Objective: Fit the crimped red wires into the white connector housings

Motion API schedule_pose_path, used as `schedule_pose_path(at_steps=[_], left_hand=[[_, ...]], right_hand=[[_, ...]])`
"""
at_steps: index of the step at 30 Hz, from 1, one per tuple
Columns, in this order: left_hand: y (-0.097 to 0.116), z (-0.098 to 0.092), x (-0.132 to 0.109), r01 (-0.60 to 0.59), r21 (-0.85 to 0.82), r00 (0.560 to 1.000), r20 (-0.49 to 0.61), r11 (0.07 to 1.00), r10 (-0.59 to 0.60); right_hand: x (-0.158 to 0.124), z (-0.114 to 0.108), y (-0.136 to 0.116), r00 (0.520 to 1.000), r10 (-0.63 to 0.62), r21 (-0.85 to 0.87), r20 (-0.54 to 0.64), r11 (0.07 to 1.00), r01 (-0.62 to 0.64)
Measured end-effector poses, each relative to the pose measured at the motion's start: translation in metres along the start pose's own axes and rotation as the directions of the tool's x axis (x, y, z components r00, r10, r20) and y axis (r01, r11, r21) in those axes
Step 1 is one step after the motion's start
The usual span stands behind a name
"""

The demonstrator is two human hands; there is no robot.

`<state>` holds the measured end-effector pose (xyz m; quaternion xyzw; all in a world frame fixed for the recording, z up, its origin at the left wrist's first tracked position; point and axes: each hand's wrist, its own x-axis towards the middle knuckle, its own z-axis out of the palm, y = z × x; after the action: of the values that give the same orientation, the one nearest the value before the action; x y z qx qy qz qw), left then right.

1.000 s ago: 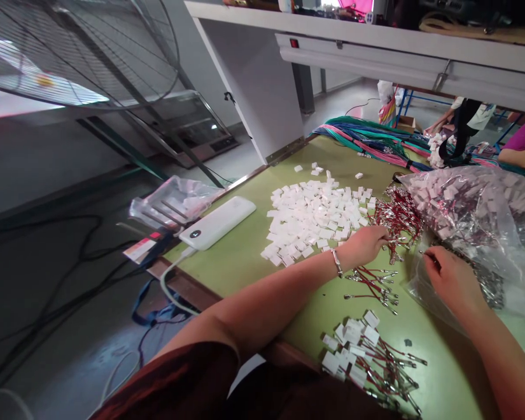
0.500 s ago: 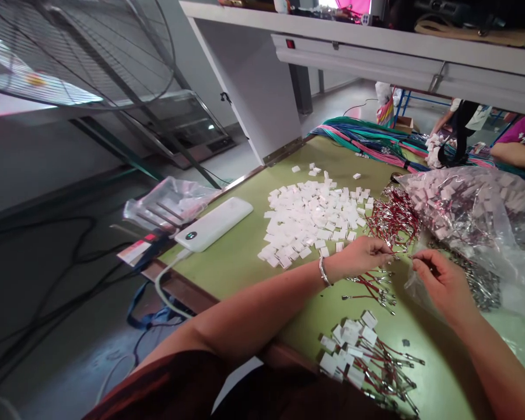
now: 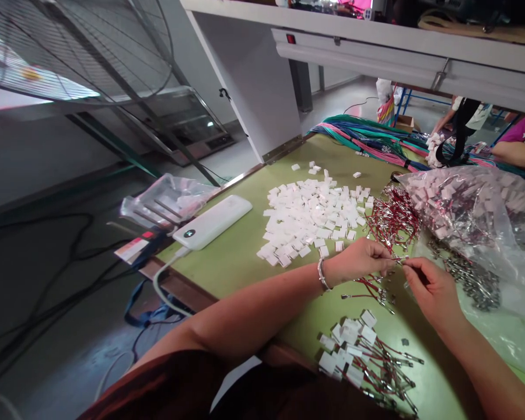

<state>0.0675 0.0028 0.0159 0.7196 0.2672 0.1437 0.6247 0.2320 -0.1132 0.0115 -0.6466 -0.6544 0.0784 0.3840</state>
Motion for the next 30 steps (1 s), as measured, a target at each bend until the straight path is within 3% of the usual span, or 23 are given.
schedule_pose_path(at_steps=[5,11,20,23,26,30], left_hand=[[-0.0007,0.0019,0.0001,0.010,-0.008,1.000,-0.003,1.000,-0.010],[0.0007,-0.0012,0.0008,0.019,-0.079,1.000,-0.022,0.997,-0.020],[-0.0009,0.0002,0.0005,0.009,0.054,1.000,-0.022,0.998,-0.008],[-0.0023,0.0004,-0.0012,-0.111,0.231,0.993,-0.017,0.967,0.118],[-0.0039,-0.0015,-0.0029,-0.289,0.444,0.953,0.050,0.848,0.299],[-0.0052,-0.0080,-0.0027,-0.372,0.491,0.923,0.102,0.788,0.372]], right_hand=[[0.0001,-0.0003,-0.0014,0.997,-0.069,0.017,0.018,0.998,0.069],[-0.0038,0.0001,-0.0025,0.999,0.033,0.035,-0.028,0.999,-0.032],[-0.0025,0.0025,0.0019,1.000,0.000,0.024,0.006,1.000,0.000],[-0.0018,0.0000,0.0011,0.998,-0.052,0.025,0.044,0.998,0.051],[-0.0028,-0.0010,-0.0023,0.998,-0.038,0.034,0.051,0.999,0.036],[-0.0056,0.0018,-0.0054,0.996,-0.092,0.003,0.009,0.996,0.092]])
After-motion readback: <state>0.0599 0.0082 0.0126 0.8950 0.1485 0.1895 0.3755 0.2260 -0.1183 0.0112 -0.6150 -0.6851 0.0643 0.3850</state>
